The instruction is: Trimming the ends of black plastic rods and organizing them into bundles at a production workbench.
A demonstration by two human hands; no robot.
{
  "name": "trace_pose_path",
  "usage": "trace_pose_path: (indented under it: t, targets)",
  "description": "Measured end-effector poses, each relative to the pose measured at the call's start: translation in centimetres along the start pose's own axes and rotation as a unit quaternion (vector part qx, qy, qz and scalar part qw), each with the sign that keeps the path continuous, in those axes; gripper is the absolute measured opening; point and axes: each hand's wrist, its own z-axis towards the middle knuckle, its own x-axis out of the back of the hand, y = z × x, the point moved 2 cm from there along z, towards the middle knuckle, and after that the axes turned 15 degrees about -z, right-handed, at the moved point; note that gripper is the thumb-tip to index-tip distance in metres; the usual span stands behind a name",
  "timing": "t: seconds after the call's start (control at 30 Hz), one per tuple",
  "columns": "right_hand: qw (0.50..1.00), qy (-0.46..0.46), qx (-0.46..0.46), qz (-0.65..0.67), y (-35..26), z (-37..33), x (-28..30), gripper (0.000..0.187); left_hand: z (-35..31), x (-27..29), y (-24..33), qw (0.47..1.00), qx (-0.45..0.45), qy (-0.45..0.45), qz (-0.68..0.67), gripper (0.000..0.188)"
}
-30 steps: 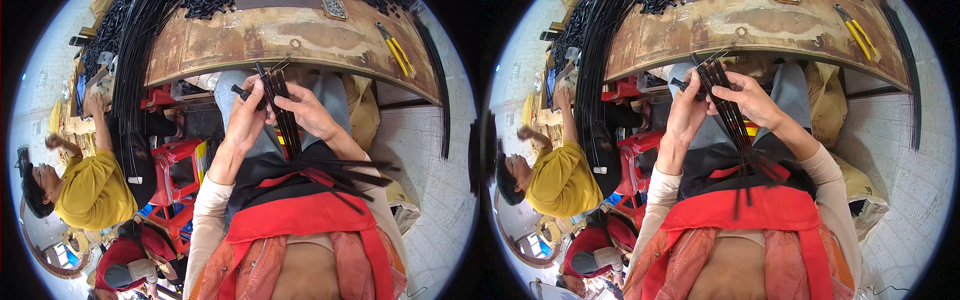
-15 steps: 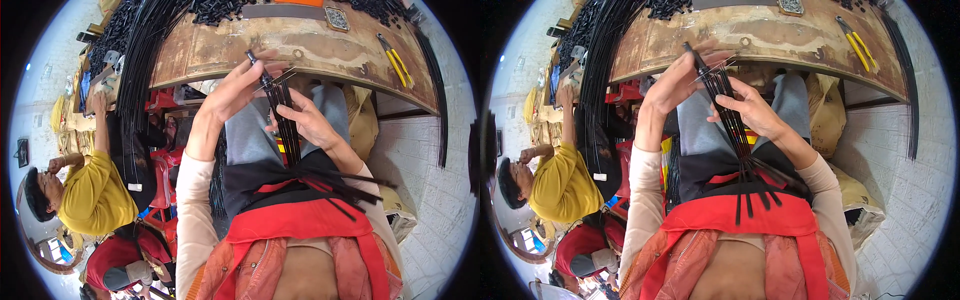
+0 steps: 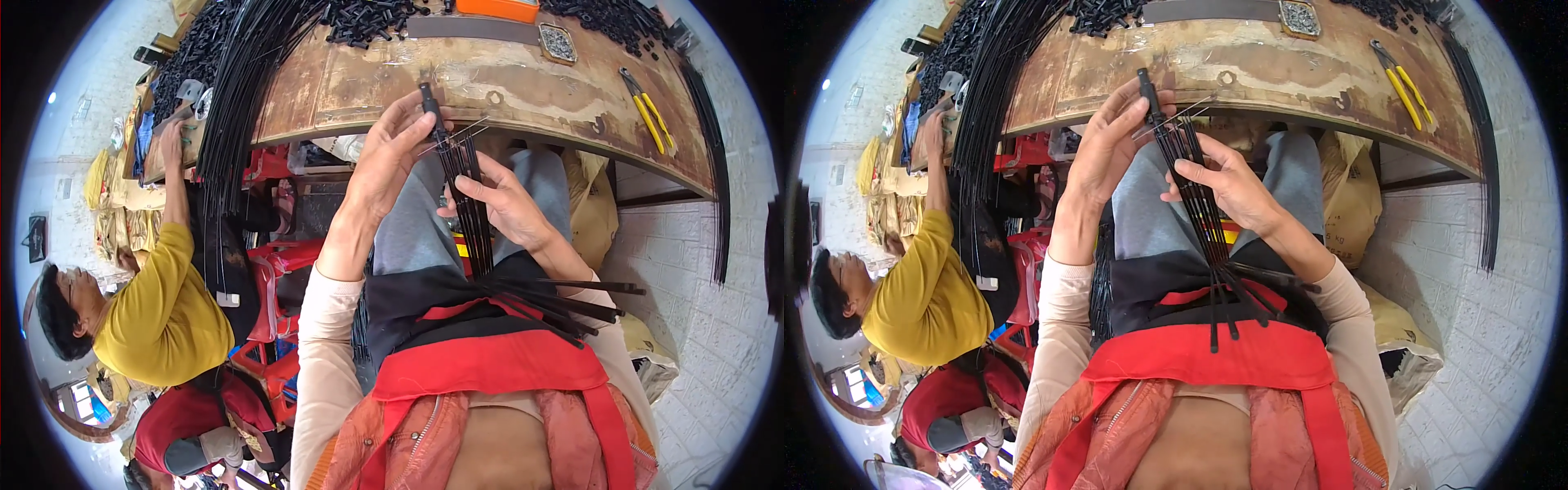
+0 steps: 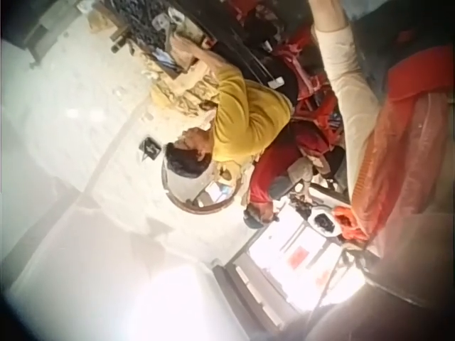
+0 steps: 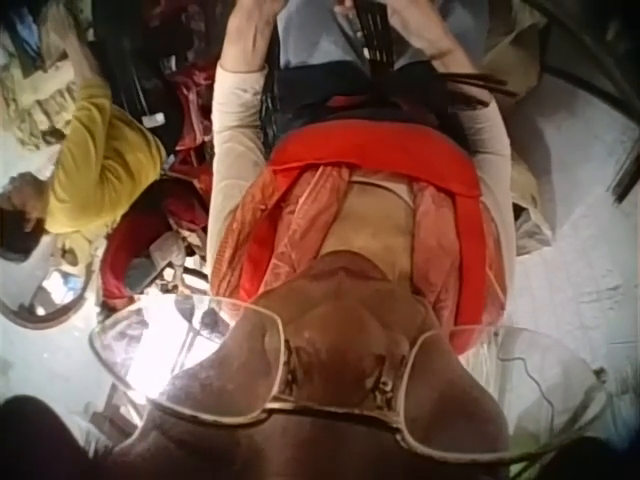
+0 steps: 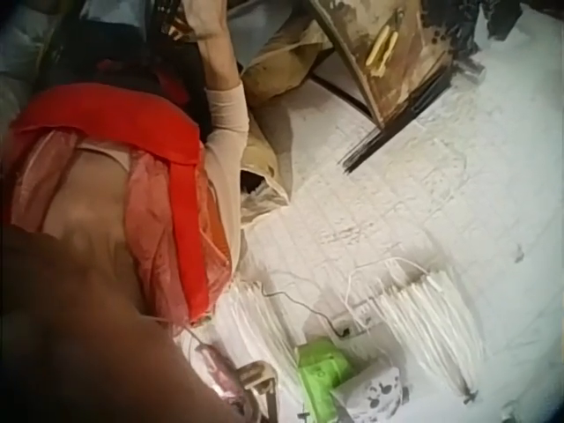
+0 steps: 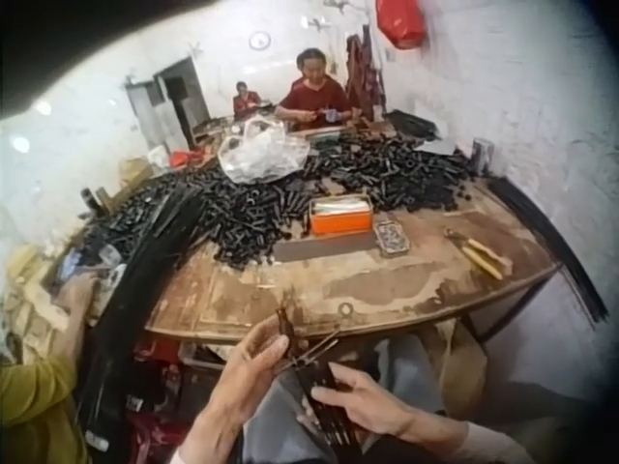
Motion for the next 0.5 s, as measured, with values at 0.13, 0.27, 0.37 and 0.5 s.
trace_pose_path:
  t: [0.13, 0.27, 0.37, 0.5]
  targets:
    - [1.000, 0.003, 0.003, -0.007, -0.4, -0.1, 0.0, 0.033, 0.7, 0.9, -0.5, 0.995, -0.027, 0.042, 0.085, 0.034]
    - [1.000, 0.009, -0.004, -0.006, -0.2, 0.0, 0.0, 0.032, 0.3, 1.1, -0.1, 1.000, -0.011, -0.011, 0.024, 0.031]
    - [1.000, 0.001, 0.000, -0.009, -0.3, 0.0, -0.1, 0.031, 0.1, 0.8, -0.5, 0.998, -0.016, 0.042, 0.054, 0.031]
    - [1.000, 0.004, -0.001, -0.010, 0.0, 0.0, 0.1, 0.032, 0.3, 1.0, -0.4, 0.993, -0.029, 0.031, 0.112, 0.032]
